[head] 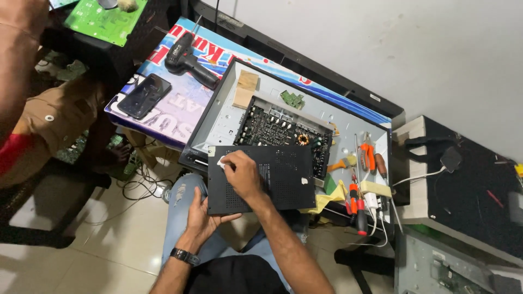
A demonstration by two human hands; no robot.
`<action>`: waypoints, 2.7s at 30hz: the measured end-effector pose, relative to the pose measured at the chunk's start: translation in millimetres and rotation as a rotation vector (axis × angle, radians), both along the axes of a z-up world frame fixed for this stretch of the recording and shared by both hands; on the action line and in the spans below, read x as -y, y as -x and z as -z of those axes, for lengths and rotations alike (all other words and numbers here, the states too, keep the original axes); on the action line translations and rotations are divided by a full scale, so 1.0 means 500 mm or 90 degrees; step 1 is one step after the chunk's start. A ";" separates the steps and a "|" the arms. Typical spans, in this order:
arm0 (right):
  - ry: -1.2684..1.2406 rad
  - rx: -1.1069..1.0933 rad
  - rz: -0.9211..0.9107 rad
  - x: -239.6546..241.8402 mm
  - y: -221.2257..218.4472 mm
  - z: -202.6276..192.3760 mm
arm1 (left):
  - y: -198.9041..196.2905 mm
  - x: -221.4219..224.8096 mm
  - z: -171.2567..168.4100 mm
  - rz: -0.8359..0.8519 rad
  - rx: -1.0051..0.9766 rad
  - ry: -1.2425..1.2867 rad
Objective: Removing and repositioning the internal metal shield of a flat-screen television to access and inspect the main circuit board.
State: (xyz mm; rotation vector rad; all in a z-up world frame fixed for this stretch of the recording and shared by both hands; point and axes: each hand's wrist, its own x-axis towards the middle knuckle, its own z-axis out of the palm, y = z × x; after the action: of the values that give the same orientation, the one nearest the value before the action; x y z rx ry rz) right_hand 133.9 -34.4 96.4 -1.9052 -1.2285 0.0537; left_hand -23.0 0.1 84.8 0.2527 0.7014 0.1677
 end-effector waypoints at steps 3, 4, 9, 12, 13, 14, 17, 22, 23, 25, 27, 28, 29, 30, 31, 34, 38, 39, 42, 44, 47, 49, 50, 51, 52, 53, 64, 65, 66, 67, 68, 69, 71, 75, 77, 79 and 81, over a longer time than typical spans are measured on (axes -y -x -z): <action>0.017 0.021 -0.052 0.004 0.039 0.052 | 0.004 -0.004 -0.004 0.002 -0.030 -0.008; 0.020 0.023 -0.036 0.021 0.065 0.043 | 0.004 -0.011 0.070 0.018 -0.028 -0.006; -0.006 0.020 -0.067 0.131 0.172 -0.013 | 0.005 -0.020 0.193 -0.020 0.049 -0.059; 0.013 0.029 -0.015 0.211 0.148 -0.013 | -0.007 -0.014 0.137 0.041 -0.014 -0.083; 0.016 0.022 -0.007 0.240 0.128 -0.010 | -0.006 -0.009 0.093 0.051 -0.021 -0.079; 0.025 0.029 0.048 0.269 0.110 -0.008 | -0.005 -0.005 0.049 0.043 -0.037 -0.077; 0.086 0.073 0.189 0.352 0.020 -0.001 | -0.013 -0.005 -0.009 0.032 -0.054 -0.084; 0.077 0.120 0.385 0.423 -0.055 -0.012 | -0.014 0.000 -0.026 0.012 -0.066 -0.098; 0.052 0.117 0.388 0.418 -0.049 -0.008 | -0.014 0.000 -0.028 0.014 -0.066 -0.100; 0.027 0.112 0.391 0.400 -0.018 -0.009 | -0.014 0.001 -0.028 0.015 -0.066 -0.103; 0.069 0.009 0.415 0.373 0.031 -0.020 | -0.015 0.000 -0.022 0.001 -0.075 -0.098; 0.067 0.008 0.415 0.364 0.047 -0.023 | -0.014 -0.001 -0.028 0.001 -0.076 -0.100; 0.049 0.014 0.382 0.357 0.063 -0.025 | -0.014 -0.001 -0.033 0.003 -0.079 -0.107; 0.032 0.019 0.350 0.350 0.079 -0.027 | -0.015 -0.001 -0.038 0.005 -0.082 -0.115; 0.029 0.020 0.352 0.352 0.071 -0.029 | -0.016 0.000 -0.032 0.007 -0.080 -0.117; 0.045 -0.042 0.352 0.354 0.037 -0.025 | -0.013 0.001 -0.021 -0.013 -0.097 -0.117; 0.046 0.064 0.369 0.344 -0.081 0.013 | -0.013 0.001 -0.033 0.009 -0.089 -0.118; 0.030 0.128 0.380 0.337 -0.120 0.026 | -0.015 0.000 -0.038 0.007 -0.090 -0.114; 0.099 0.066 0.405 0.308 -0.202 0.035 | -0.014 0.003 -0.054 0.008 -0.093 -0.117; 0.105 0.083 0.401 0.295 -0.237 0.026 | -0.013 0.002 -0.046 0.008 -0.088 -0.118; 0.104 0.089 0.398 0.292 -0.237 0.020 | -0.010 0.003 -0.046 0.011 -0.086 -0.121; 0.097 0.084 0.399 0.302 -0.205 0.014 | -0.013 0.003 -0.037 0.014 -0.083 -0.124; 0.102 0.101 0.388 0.309 -0.179 0.011 | -0.014 0.003 -0.024 -0.003 -0.088 -0.122; 0.110 0.116 0.378 0.320 -0.148 0.010 | -0.012 0.005 -0.010 -0.019 -0.094 -0.118; 0.113 0.114 0.380 0.329 -0.113 -0.002 | -0.014 0.004 -0.011 -0.017 -0.097 -0.116; 0.089 0.090 0.362 0.338 -0.078 -0.013 | -0.015 0.005 -0.011 -0.026 -0.099 -0.114; 0.042 0.017 0.195 0.359 0.059 -0.001 | -0.040 -0.007 -0.029 -0.018 -0.101 -0.123; 0.091 -0.006 0.184 0.357 0.053 -0.022 | -0.032 -0.006 -0.018 -0.006 -0.081 -0.123; 0.140 -0.030 0.173 0.355 0.046 -0.042 | -0.024 -0.004 -0.006 0.006 -0.062 -0.122; 0.136 -0.028 0.173 0.349 0.018 -0.048 | -0.022 -0.003 -0.009 0.005 -0.059 -0.125; 0.104 -0.001 0.181 0.344 -0.009 -0.055 | -0.021 -0.002 -0.013 0.003 -0.066 -0.115; 0.070 0.026 0.188 0.339 -0.037 -0.063 | -0.019 0.000 -0.017 0.000 -0.073 -0.105; 0.062 0.065 0.269 0.325 -0.133 -0.043 | -0.023 -0.003 -0.031 0.006 -0.064 -0.109; 0.102 0.136 0.424 0.288 -0.245 0.015 | -0.019 -0.003 -0.011 -0.001 -0.054 -0.096; 0.089 0.146 0.421 0.249 -0.205 0.027 | -0.022 -0.003 -0.011 -0.004 -0.056 -0.097; 0.078 0.157 0.414 0.219 -0.146 0.032 | -0.021 -0.002 -0.008 -0.010 -0.059 -0.095; 0.074 0.149 0.336 0.200 -0.070 0.027 | -0.021 -0.001 -0.004 -0.006 -0.051 -0.116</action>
State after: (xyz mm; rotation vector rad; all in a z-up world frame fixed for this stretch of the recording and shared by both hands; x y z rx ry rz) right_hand 169.0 -134.5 82.8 -2.3321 -0.8433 -0.3949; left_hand -12.3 0.8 86.8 0.4328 0.7686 0.2327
